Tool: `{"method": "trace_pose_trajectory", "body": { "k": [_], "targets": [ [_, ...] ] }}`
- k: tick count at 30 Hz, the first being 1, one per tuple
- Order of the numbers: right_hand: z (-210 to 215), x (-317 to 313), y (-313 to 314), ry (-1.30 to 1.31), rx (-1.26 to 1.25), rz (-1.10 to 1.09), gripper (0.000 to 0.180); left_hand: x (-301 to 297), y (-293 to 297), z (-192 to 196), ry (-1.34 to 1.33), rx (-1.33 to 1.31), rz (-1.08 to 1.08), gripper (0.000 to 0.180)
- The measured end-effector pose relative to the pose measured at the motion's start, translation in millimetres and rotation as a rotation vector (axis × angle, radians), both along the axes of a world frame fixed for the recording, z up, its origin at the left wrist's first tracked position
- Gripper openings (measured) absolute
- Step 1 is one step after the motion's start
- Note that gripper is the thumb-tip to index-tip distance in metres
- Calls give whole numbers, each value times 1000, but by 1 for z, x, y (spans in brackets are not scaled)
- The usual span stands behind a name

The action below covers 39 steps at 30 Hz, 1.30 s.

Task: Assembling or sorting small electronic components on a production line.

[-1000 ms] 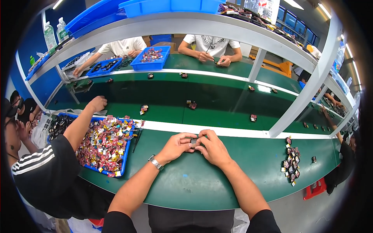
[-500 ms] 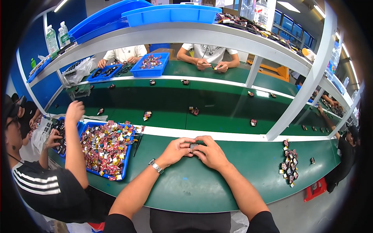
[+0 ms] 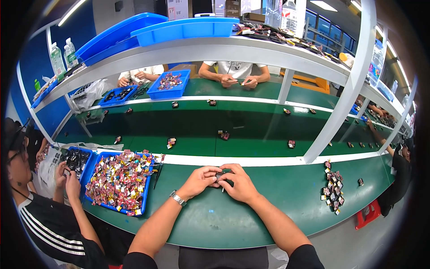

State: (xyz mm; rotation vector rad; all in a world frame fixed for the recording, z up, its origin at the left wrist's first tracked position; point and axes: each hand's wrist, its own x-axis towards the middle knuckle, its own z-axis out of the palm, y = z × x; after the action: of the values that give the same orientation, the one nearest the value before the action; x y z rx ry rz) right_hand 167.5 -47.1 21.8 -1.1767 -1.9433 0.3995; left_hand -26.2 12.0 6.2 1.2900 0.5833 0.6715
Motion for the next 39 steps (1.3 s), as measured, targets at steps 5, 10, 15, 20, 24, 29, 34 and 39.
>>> {"method": "trace_pose_trajectory", "body": {
  "k": [5, 10, 15, 20, 24, 29, 34, 39],
  "targets": [
    [-12, -8, 1, 64, 62, -119, 11, 2, 0, -4, -27, -24, 35, 31],
    [-16, -12, 1, 33, 151, -133, 13, 3, 0, -4, -46, -32, 49, 29],
    [-18, -16, 1, 94, 143, -180, 15, 3, -2, 0, -50, -27, 69, 28],
    [-17, -15, 2, 69, 173, -150, 16, 1, 1, -5, -52, -34, 63, 29],
    [-17, -15, 1, 130, 110, -159, 16, 2, -1, -4, -68, -49, 75, 29],
    [-21, -12, 3, 130, 32, -144, 17, 2, 0, -5, -52, -48, 75, 29],
    [-16, -15, 2, 157, 59, -84, 20, 0, 0, -8, -109, -28, 105, 29],
    [-23, -14, 3, 172, 17, -123, 21, 1, 0, -5, -74, -33, 112, 27]
  ]
}}
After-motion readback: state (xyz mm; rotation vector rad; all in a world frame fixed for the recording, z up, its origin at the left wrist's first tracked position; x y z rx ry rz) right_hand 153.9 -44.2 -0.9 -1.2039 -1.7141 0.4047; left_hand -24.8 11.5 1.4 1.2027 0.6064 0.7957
